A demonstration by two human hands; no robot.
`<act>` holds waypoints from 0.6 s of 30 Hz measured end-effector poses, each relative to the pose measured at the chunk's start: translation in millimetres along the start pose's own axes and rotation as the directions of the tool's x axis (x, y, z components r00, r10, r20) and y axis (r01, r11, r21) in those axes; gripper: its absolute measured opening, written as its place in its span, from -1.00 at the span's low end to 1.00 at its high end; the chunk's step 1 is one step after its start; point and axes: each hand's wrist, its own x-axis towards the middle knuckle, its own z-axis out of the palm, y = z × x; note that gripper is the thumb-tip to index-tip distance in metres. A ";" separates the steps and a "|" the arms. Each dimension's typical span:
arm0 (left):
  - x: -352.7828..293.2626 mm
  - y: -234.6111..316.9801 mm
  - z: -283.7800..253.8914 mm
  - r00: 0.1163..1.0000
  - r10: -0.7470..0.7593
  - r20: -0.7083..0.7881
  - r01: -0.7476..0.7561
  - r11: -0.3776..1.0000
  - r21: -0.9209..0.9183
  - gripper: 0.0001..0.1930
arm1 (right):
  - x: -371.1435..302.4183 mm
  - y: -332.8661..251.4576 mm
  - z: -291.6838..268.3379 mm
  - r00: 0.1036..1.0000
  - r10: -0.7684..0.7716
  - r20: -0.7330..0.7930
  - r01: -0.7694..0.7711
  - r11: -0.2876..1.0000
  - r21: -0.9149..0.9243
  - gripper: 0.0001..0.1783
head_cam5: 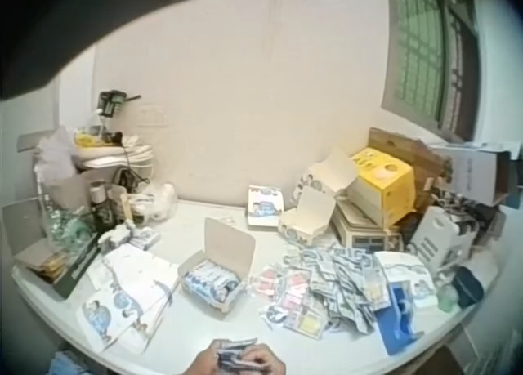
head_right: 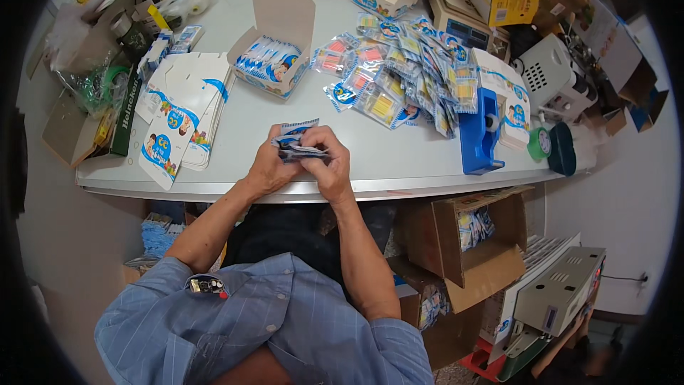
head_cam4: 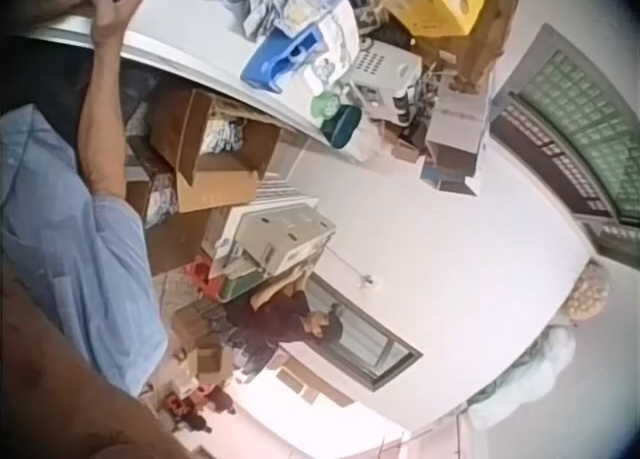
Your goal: Sorting and packaging small blue-and-white products into cardboard boxes on a white workbench.
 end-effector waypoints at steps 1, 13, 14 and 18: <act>-1.0 0.1 1.1 1.000 -0.002 0.000 0.002 1.000 -0.001 -0.34 | 2.2 -2.6 3.8 0.999 -0.035 0.008 0.035 0.999 -0.005 -0.78; 0.6 -8.9 -20.2 0.979 -0.076 0.189 0.081 0.997 -0.018 -0.18 | -1.9 9.0 -10.0 0.969 0.244 -0.044 -0.237 0.964 0.117 -0.66; 1.8 -7.8 -21.2 0.965 -0.089 0.248 0.108 0.992 -0.065 -0.23 | -3.4 7.6 -9.3 0.969 0.231 -0.087 -0.222 0.970 0.098 -0.65; 1.9 -6.6 -26.7 0.963 0.043 0.267 -0.033 0.999 -0.040 -0.45 | -3.4 20.1 -16.4 0.971 0.198 -0.132 -0.171 0.966 0.195 -0.62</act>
